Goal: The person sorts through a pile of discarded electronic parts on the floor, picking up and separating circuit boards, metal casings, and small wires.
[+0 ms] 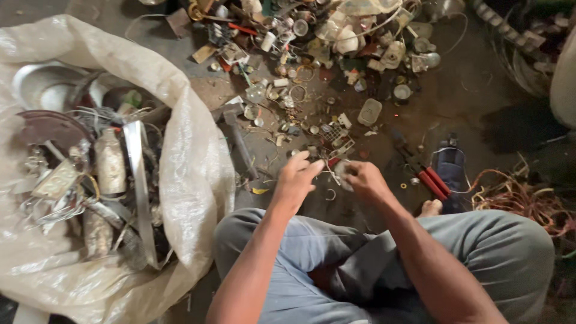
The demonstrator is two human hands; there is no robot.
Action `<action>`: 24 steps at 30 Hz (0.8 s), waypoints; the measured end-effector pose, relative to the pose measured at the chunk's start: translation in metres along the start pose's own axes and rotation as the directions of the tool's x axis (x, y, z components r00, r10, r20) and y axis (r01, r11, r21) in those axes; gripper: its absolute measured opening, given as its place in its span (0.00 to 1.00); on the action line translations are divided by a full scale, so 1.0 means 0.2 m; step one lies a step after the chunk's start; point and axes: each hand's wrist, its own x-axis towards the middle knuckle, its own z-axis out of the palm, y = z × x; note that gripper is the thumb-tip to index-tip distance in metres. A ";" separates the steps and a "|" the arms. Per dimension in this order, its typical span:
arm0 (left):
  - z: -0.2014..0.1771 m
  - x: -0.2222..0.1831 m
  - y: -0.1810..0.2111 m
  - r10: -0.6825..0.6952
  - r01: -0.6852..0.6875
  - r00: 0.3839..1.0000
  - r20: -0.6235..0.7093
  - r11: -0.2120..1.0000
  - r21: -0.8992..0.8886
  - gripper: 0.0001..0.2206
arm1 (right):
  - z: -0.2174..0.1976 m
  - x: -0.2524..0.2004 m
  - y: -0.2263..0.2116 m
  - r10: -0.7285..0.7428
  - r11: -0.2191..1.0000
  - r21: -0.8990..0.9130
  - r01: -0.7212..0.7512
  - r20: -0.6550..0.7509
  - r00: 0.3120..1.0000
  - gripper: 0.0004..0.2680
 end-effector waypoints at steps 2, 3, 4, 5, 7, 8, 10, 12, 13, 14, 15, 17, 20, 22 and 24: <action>0.08 0.13 -0.07 -0.075 0.079 0.995 0.068 0.995 -0.064 0.24 | -0.04 0.06 -0.02 -0.272 0.892 0.425 0.153 0.236 0.933 0.12; 0.10 0.20 -0.12 -0.152 0.160 0.986 0.068 0.976 -0.144 0.20 | -0.04 0.08 -0.03 -0.264 0.895 0.421 0.148 0.232 0.936 0.12; 0.09 0.26 -0.18 -0.229 0.238 0.971 0.067 0.945 -0.224 0.17 | -0.01 0.11 -0.05 -0.203 0.906 0.384 0.176 0.030 0.979 0.12; 0.07 0.32 -0.23 -0.232 0.241 0.970 0.067 0.944 -0.225 0.17 | 0.00 0.14 -0.06 -0.141 0.920 0.342 0.194 -0.176 0.974 0.12; -0.04 0.41 -0.29 -0.010 -0.080 0.961 -0.275 0.946 -0.314 0.11 | 0.01 0.22 -0.07 0.027 0.922 0.388 0.009 -0.088 0.996 0.12; -0.14 0.44 -0.29 0.359 -0.342 0.778 -0.515 0.930 0.131 0.09 | 0.03 0.26 -0.08 0.192 0.891 0.419 -0.176 0.004 0.981 0.12; -0.26 0.49 -0.25 0.717 -0.412 0.468 -0.516 0.694 0.590 0.08 | 0.12 0.35 -0.11 -0.022 0.976 0.213 0.042 -0.095 0.995 0.11; -0.31 0.55 -0.22 0.293 0.050 0.852 -0.434 0.780 0.624 0.10 | 0.19 0.43 -0.14 -0.250 0.968 -0.019 0.250 -0.151 0.956 0.11; -0.28 0.56 -0.23 0.294 0.050 0.851 -0.436 0.780 0.624 0.10 | 0.22 0.49 -0.14 -0.318 0.947 -0.126 0.296 -0.228 0.920 0.11; -0.22 0.58 -0.26 0.419 -0.075 0.863 -0.284 0.661 0.746 0.11 | 0.24 0.55 -0.14 -0.389 0.915 -0.234 0.329 -0.296 0.872 0.11; -0.17 0.60 -0.29 0.511 -0.201 0.852 -0.110 0.514 0.834 0.17 | 0.24 0.63 -0.14 -0.392 0.914 -0.233 0.332 -0.296 0.871 0.11; -0.09 0.64 -0.34 0.407 -0.143 0.912 -0.055 0.439 0.887 0.19 | 0.25 0.78 -0.09 -0.301 0.902 -0.362 0.234 -0.139 0.943 0.14; -0.08 0.66 -0.39 0.269 -0.083 0.963 -0.016 0.352 0.932 0.19 | 0.28 0.82 0.07 -0.421 0.895 -0.265 0.359 -0.235 0.876 0.11; -0.08 0.67 -0.39 0.251 -0.072 0.968 -0.018 0.344 0.936 0.15 | 0.29 0.81 0.13 -0.246 0.950 0.122 0.289 -0.282 0.928 0.09; -0.06 0.68 -0.38 0.462 -0.125 0.863 -0.207 0.591 0.797 0.13 | 0.28 0.80 0.15 -0.061 0.852 0.490 0.183 -0.254 0.965 0.07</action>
